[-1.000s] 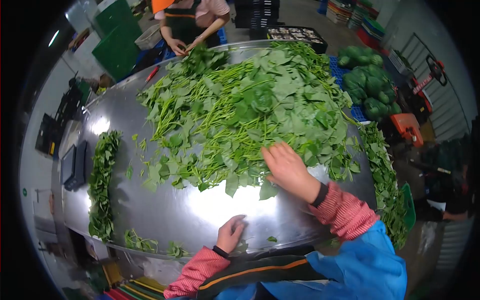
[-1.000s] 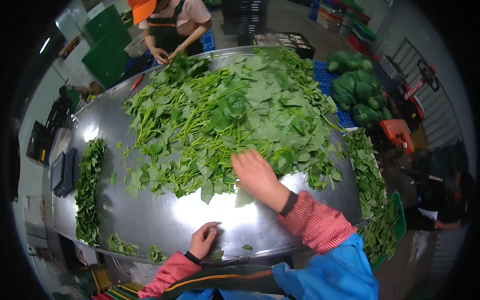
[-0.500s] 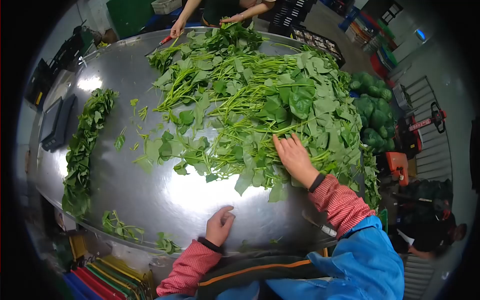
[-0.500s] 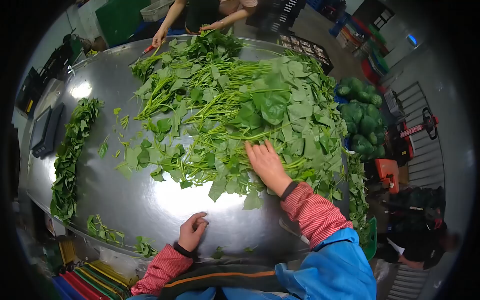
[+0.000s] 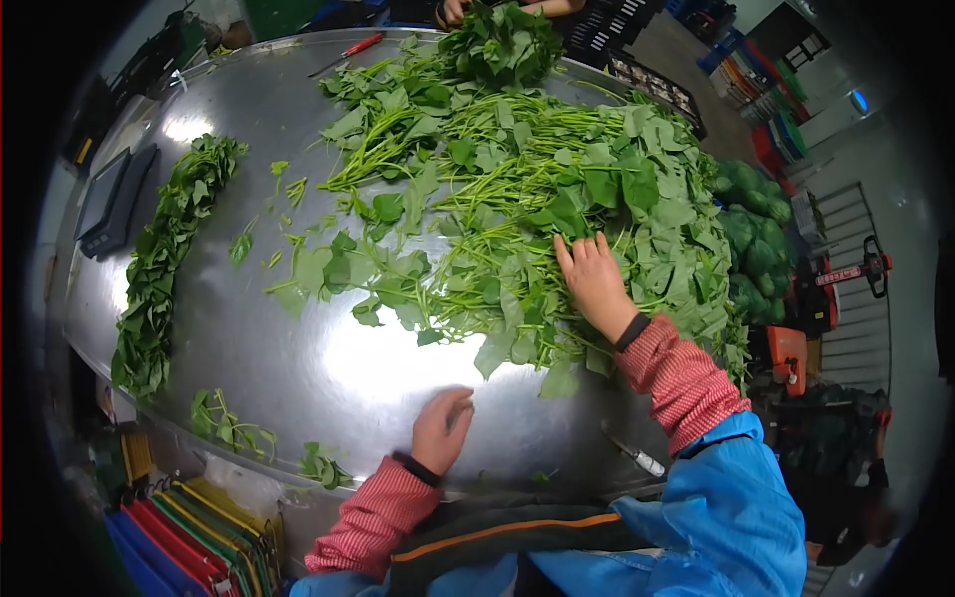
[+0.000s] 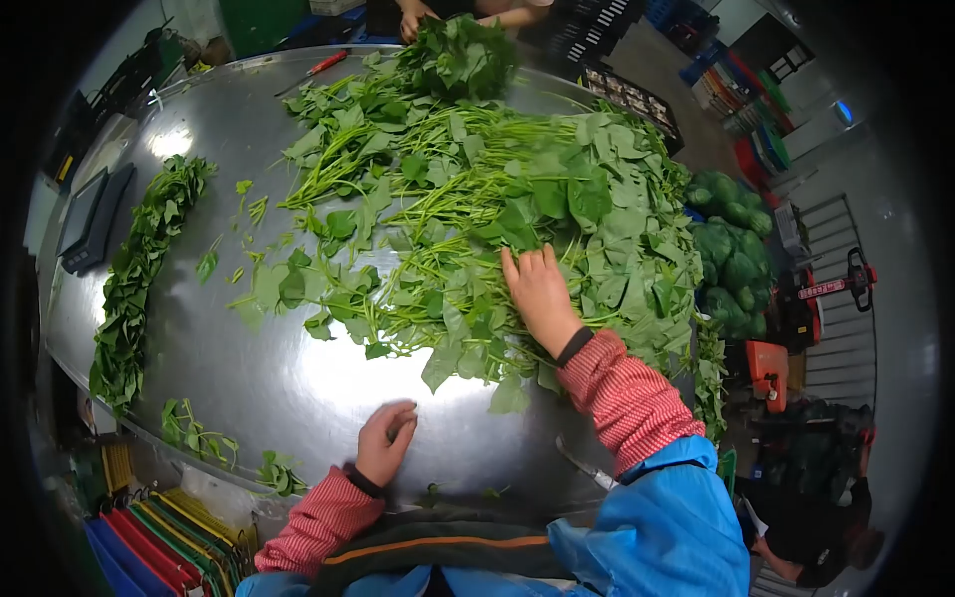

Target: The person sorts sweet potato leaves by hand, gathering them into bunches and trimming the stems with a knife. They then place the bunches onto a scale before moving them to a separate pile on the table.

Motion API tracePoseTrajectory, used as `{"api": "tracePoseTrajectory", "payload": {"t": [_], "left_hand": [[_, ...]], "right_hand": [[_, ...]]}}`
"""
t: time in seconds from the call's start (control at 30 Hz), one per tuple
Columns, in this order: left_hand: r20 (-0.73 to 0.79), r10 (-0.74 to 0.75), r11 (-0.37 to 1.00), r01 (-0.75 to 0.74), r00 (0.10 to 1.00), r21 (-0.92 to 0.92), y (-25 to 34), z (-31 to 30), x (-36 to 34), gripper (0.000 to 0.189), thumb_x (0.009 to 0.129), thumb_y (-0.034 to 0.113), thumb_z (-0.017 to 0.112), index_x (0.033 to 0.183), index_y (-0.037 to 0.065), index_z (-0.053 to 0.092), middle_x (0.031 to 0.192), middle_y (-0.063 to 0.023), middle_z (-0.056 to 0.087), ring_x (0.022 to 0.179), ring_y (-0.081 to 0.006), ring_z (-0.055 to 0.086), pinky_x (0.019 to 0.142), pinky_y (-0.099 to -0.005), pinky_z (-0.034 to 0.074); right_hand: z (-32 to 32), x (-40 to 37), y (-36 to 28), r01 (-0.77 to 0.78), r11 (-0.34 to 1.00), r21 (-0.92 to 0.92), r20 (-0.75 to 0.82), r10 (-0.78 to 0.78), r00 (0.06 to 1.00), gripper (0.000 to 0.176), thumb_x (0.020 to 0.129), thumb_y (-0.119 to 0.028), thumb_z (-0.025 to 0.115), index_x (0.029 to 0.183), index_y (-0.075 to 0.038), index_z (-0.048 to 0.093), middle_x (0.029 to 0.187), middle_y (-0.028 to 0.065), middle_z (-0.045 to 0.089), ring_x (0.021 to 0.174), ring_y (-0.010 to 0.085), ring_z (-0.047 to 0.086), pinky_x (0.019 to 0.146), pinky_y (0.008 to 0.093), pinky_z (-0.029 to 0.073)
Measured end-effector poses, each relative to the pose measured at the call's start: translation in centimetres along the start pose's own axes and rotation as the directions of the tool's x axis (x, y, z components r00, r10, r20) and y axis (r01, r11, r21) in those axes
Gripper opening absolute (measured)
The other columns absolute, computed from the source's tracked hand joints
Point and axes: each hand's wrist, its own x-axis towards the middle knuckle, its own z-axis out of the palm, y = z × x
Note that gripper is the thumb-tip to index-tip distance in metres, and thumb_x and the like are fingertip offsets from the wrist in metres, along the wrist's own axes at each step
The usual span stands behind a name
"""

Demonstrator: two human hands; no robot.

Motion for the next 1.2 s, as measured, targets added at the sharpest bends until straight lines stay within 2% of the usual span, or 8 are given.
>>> {"api": "tracePoseTrajectory", "payload": {"t": [0.17, 0.3, 0.43, 0.63, 0.73, 0.87, 1.0, 1.2], "left_hand": [[0.088, 0.366, 0.869, -0.374, 0.926, 0.323, 4.2, 0.6, 8.6, 0.069, 0.075, 0.018, 0.070, 0.135, 0.004, 0.039, 0.139, -0.0172, 0.040, 0.131, -0.0344, 0.035, 0.108, -0.0445, 0.028], [0.198, 0.221, 0.741, -0.296, 0.955, 0.602, 2.7, 2.0, 14.8, 0.077, 0.079, 0.034, 0.067, 0.142, 0.009, 0.029, 0.148, -0.0145, 0.027, 0.137, -0.0316, 0.026, 0.110, -0.0509, 0.021], [0.234, 0.187, 0.677, -0.298, 0.954, 0.673, 0.7, 1.9, 15.6, 0.074, 0.082, 0.043, 0.063, 0.143, 0.015, 0.030, 0.150, -0.0108, 0.025, 0.138, -0.0285, 0.024, 0.112, -0.0511, 0.018], [0.255, 0.160, 0.651, -0.296, 0.954, 0.699, 0.9, 2.2, 15.7, 0.075, 0.082, 0.043, 0.063, 0.143, 0.016, 0.028, 0.150, -0.0113, 0.025, 0.138, -0.0287, 0.022, 0.112, -0.0507, 0.016], [0.249, 0.165, 0.647, -0.295, 0.954, 0.703, 1.1, 2.3, 15.6, 0.077, 0.081, 0.042, 0.064, 0.144, 0.016, 0.028, 0.149, -0.0117, 0.025, 0.138, -0.0290, 0.023, 0.112, -0.0516, 0.017], [0.180, 0.182, 0.705, -0.255, 0.967, 0.662, 2.0, 2.7, 14.7, 0.080, 0.078, 0.038, 0.068, 0.143, 0.015, 0.028, 0.148, -0.0117, 0.027, 0.137, -0.0292, 0.024, 0.111, -0.0521, 0.018], [0.212, 0.179, 0.651, -0.277, 0.961, 0.707, 1.7, 3.2, 14.4, 0.082, 0.076, 0.038, 0.069, 0.143, 0.015, 0.028, 0.147, -0.0113, 0.028, 0.137, -0.0294, 0.024, 0.111, -0.0518, 0.018], [0.229, 0.172, 0.620, -0.286, 0.958, 0.731, 1.5, 3.0, 14.8, 0.082, 0.076, 0.042, 0.068, 0.143, 0.017, 0.029, 0.147, -0.0106, 0.029, 0.138, -0.0295, 0.023, 0.111, -0.0506, 0.018]], "right_hand": [[0.0, -2.8, -0.6, -0.016, 0.996, 0.083, -0.159, 0.029, 0.987, 0.056, 0.080, -0.011, 0.050, 0.133, 0.002, 0.042, 0.091, 0.0070, 0.052, 0.090, 0.0227, 0.052, 0.096, 0.0396, 0.040], [-1.4, -3.9, 0.7, -0.088, 0.965, 0.248, -0.173, 0.134, 0.976, 0.062, 0.072, -0.006, 0.058, 0.131, 0.002, 0.042, 0.091, 0.0084, 0.052, 0.088, 0.0245, 0.053, 0.083, 0.0385, 0.044], [-4.4, -6.3, 4.7, -0.150, 0.747, 0.648, -0.165, 0.330, 0.929, 0.079, 0.057, -0.001, 0.071, 0.129, 0.001, 0.040, 0.095, 0.0136, 0.053, 0.089, 0.0300, 0.053, 0.076, 0.0373, 0.046], [-2.8, -10.4, 11.0, -0.296, 0.242, 0.924, 0.111, 0.570, 0.814, 0.074, 0.068, -0.006, 0.066, 0.136, -0.006, 0.036, 0.125, 0.0188, 0.051, 0.114, 0.0330, 0.053, 0.094, 0.0365, 0.044], [-2.7, -10.7, 11.4, -0.343, 0.227, 0.912, 0.160, 0.571, 0.805, 0.074, 0.068, -0.006, 0.066, 0.136, -0.008, 0.036, 0.125, 0.0197, 0.052, 0.114, 0.0336, 0.052, 0.095, 0.0362, 0.043], [-4.3, -8.8, 8.3, -0.140, 0.484, 0.864, -0.065, 0.381, 0.922, 0.071, 0.066, -0.003, 0.066, 0.132, -0.006, 0.041, 0.117, 0.0175, 0.055, 0.108, 0.0328, 0.054, 0.089, 0.0386, 0.046], [-2.4, -3.2, 2.8, 0.159, 0.724, 0.671, -0.224, -0.006, 0.975, 0.065, 0.066, -0.004, 0.067, 0.127, -0.002, 0.045, 0.104, 0.0150, 0.057, 0.099, 0.0296, 0.056, 0.089, 0.0371, 0.044], [1.9, -0.7, -1.6, 0.000, 0.934, 0.357, -0.127, 0.049, 0.991, 0.050, 0.077, -0.011, 0.058, 0.126, -0.008, 0.049, 0.091, 0.0070, 0.057, 0.091, 0.0246, 0.057, 0.077, 0.0380, 0.042]]}}
